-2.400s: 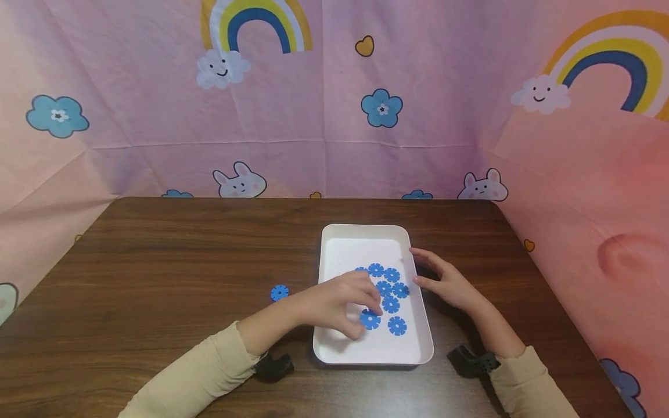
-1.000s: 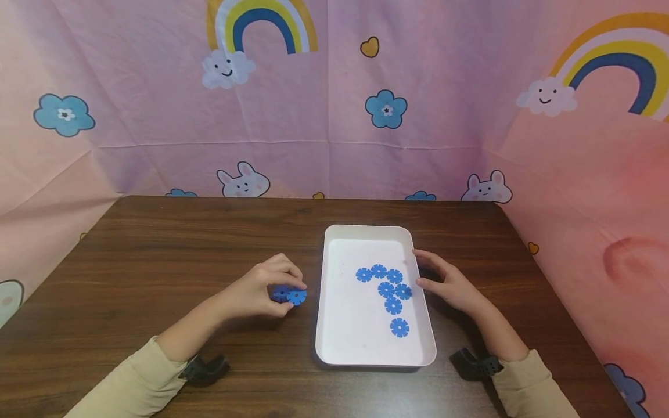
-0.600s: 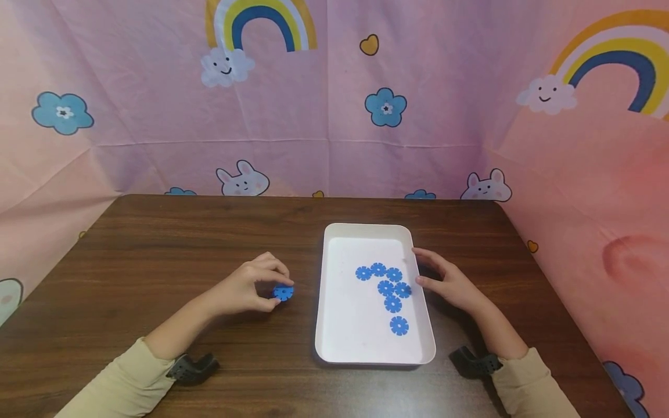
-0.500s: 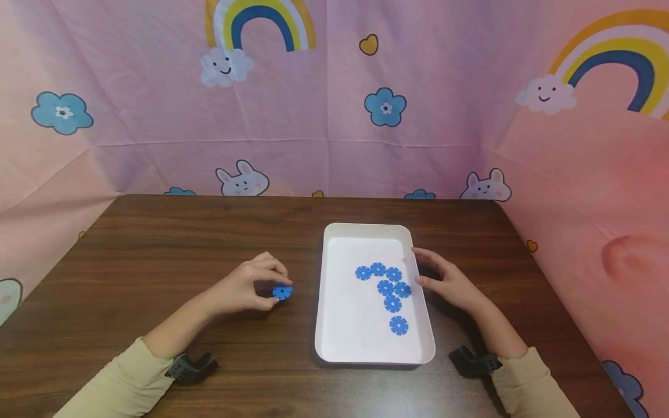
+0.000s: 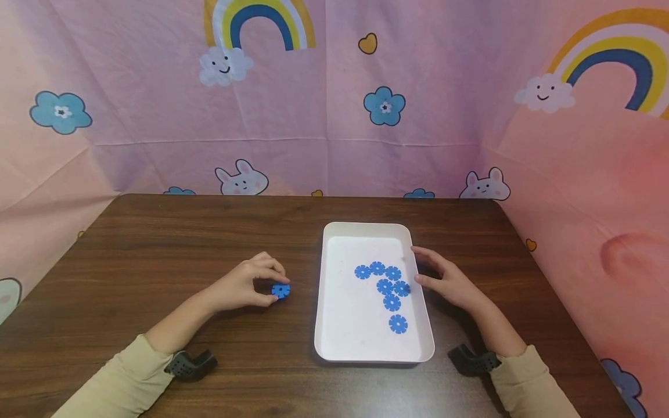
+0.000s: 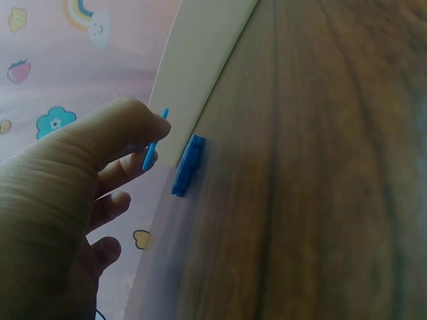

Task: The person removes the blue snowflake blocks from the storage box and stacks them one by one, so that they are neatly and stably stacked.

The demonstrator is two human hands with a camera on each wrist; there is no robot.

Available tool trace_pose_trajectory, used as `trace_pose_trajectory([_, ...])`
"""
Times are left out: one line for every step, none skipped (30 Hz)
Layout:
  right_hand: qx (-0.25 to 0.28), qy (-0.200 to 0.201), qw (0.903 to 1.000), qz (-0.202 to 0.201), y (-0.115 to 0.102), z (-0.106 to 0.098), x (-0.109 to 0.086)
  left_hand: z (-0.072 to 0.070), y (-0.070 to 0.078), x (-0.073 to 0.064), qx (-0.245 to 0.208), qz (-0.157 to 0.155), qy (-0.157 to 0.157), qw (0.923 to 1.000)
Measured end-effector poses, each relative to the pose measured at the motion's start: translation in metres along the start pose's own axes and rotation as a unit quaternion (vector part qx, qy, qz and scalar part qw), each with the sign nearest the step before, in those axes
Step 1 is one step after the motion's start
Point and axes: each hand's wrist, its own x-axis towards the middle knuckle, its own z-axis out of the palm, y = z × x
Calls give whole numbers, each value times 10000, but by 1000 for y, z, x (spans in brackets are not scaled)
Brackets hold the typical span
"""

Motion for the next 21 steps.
trace_pose_trajectory([-11, 1, 10000, -8, 0, 0, 0, 0, -1, 0, 24, -9, 1, 10000])
trace_pose_trajectory([-19, 9, 10000, -14, 0, 0, 0, 0, -1, 0, 47, -17, 1, 10000])
trace_pose_trajectory([-26, 9, 10000, -27, 0, 0, 0, 1, -2, 0, 73, -13, 2, 10000])
trace_pose_trajectory([-39, 16, 10000, -45, 0, 0, 0, 1, -3, 0, 89, -27, -1, 10000])
trace_pose_trajectory([-44, 21, 10000, -47, 0, 0, 0, 1, -3, 0, 99, -44, -8, 9999])
trace_pose_trajectory([-30, 22, 10000, -46, 0, 0, 0, 1, -4, 0, 108, -57, -16, 9999])
trace_pose_trajectory([-13, 13, 10000, -45, -1, 0, 0, 1, -5, 0, 109, -80, -27, 9999])
trace_pose_trajectory([10, 11, 10000, -48, -1, 0, 0, 1, -5, 0, 113, -92, -35, 9999])
trace_pose_trajectory([22, 3, 10000, -59, -1, 1, 0, 1, -6, -1, 118, -108, -42, 9999])
trace_pose_trajectory([26, 1, 10000, -62, -1, 0, 0, 1, -6, -1, 121, -126, -50, 9998])
trace_pose_trajectory([39, -10, 10000, -54, -1, 0, 0, 2, -7, -1, 120, -128, -51, 9998])
trace_pose_trajectory([48, -21, 10000, -56, -1, 0, 0, 2, -7, -1, 124, -119, -49, 9998])
trace_pose_trajectory([56, -25, 10000, -49, -1, 1, 0, 2, -7, -1, 127, -121, -46, 9998])
trace_pose_trajectory([57, -25, 10000, -45, -1, 0, 0, 2, -7, -1, 134, -118, -45, 9998])
trace_pose_trajectory([46, -25, 10000, -43, -1, 0, 0, 2, -8, -1, 144, -117, -47, 9998])
trace_pose_trajectory([36, -20, 10000, -36, -1, 1, 0, 2, -8, -1, 150, -114, -49, 9998])
trace_pose_trajectory([33, -17, 10000, -25, -1, 1, 0, 2, -8, -1, 157, -119, -49, 9998])
trace_pose_trajectory([25, -10, 10000, -13, -1, 1, 0, 2, -9, -1, 165, -123, -51, 9998])
trace_pose_trajectory([8, -1, 10000, 2, -1, 1, 0, 3, -9, -1, 168, -138, -57, 9997])
trace_pose_trajectory([-7, 12, 10000, 9, 0, 1, 0, 3, -9, -1, 175, -152, -66, 9997])
trace_pose_trajectory([-25, 25, 10000, 23, 0, 1, 0, 3, -9, -1, 178, -168, -72, 9997])
